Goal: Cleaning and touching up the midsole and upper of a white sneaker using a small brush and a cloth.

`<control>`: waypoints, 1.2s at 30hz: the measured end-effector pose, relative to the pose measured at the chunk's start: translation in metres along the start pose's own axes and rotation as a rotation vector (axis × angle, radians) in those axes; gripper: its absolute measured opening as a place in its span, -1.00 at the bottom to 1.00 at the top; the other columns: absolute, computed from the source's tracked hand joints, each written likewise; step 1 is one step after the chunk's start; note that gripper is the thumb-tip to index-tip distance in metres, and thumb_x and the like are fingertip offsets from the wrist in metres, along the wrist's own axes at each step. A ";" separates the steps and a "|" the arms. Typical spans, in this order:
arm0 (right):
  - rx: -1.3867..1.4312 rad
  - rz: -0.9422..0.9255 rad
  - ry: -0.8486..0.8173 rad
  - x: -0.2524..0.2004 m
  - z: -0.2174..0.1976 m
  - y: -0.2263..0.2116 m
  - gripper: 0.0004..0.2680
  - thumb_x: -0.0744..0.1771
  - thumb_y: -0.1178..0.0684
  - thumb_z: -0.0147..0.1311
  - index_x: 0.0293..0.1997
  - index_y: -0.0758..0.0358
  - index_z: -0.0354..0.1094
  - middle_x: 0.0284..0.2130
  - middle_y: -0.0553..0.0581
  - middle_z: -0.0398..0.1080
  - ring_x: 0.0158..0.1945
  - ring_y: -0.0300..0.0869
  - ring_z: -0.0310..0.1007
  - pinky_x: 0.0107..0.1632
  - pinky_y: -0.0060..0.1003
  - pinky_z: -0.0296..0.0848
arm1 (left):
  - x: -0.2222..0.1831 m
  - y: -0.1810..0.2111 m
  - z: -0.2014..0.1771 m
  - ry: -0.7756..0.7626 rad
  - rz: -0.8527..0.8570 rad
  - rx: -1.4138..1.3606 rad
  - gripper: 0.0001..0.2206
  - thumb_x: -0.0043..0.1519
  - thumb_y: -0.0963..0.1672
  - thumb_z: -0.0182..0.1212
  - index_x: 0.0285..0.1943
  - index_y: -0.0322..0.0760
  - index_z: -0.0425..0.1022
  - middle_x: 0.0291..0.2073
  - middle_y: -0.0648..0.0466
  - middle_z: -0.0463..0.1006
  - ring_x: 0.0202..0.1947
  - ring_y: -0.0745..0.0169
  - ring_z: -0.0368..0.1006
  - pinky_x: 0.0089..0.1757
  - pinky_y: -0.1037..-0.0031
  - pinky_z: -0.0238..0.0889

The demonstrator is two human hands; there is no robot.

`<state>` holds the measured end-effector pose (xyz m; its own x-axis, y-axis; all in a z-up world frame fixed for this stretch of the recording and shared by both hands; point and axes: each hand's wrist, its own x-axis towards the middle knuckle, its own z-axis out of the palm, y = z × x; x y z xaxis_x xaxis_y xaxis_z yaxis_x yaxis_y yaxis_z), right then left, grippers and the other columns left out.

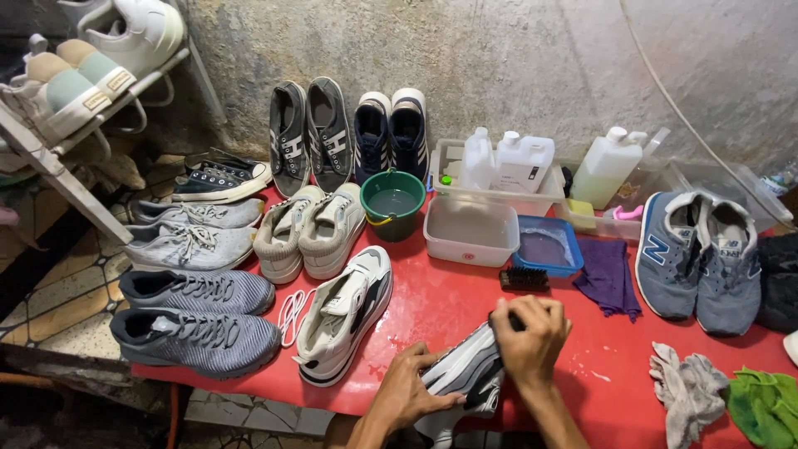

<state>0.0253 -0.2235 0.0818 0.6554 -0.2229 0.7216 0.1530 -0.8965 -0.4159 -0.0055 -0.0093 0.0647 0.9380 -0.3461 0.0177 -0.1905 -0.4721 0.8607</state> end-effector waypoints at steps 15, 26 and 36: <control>0.082 -0.640 -0.037 -0.005 -0.016 -0.029 -0.84 0.28 -0.08 0.13 -0.57 -0.05 0.36 -0.50 -0.22 0.44 -0.26 -0.06 0.33 -0.06 0.03 0.10 | -0.003 0.005 -0.005 -0.117 -0.129 0.013 -0.35 -0.11 0.08 0.48 0.27 0.11 0.59 0.37 -0.11 0.27 0.40 -0.02 0.20 0.26 0.21 0.11; 0.057 -0.451 -0.064 -0.001 -0.006 -0.033 -0.86 0.24 -0.03 0.20 -0.59 -0.01 0.40 -0.51 -0.10 0.53 -0.19 0.01 0.54 -0.03 0.07 0.17 | 0.000 -0.019 0.009 -0.043 -0.045 -0.127 -0.23 -0.19 0.10 0.63 0.28 -0.03 0.57 -0.07 0.17 0.34 -0.06 0.36 0.45 0.05 0.74 0.33; 0.119 -0.922 -0.043 0.014 -0.027 -0.050 -0.88 0.25 0.21 0.16 -0.42 -0.01 0.40 -0.58 -0.07 0.39 -0.45 -0.10 0.36 -0.27 -0.03 0.33 | -0.001 -0.013 0.002 -0.032 0.157 -0.024 -0.54 -0.11 0.03 0.46 0.01 -0.04 0.68 -0.32 0.16 0.28 -0.22 0.23 0.38 -0.16 0.41 0.28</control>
<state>0.0072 -0.1921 0.1279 0.2641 0.5745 0.7748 0.7000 -0.6668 0.2558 -0.0045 -0.0044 0.0525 0.8877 -0.4395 0.1370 -0.3262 -0.3906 0.8608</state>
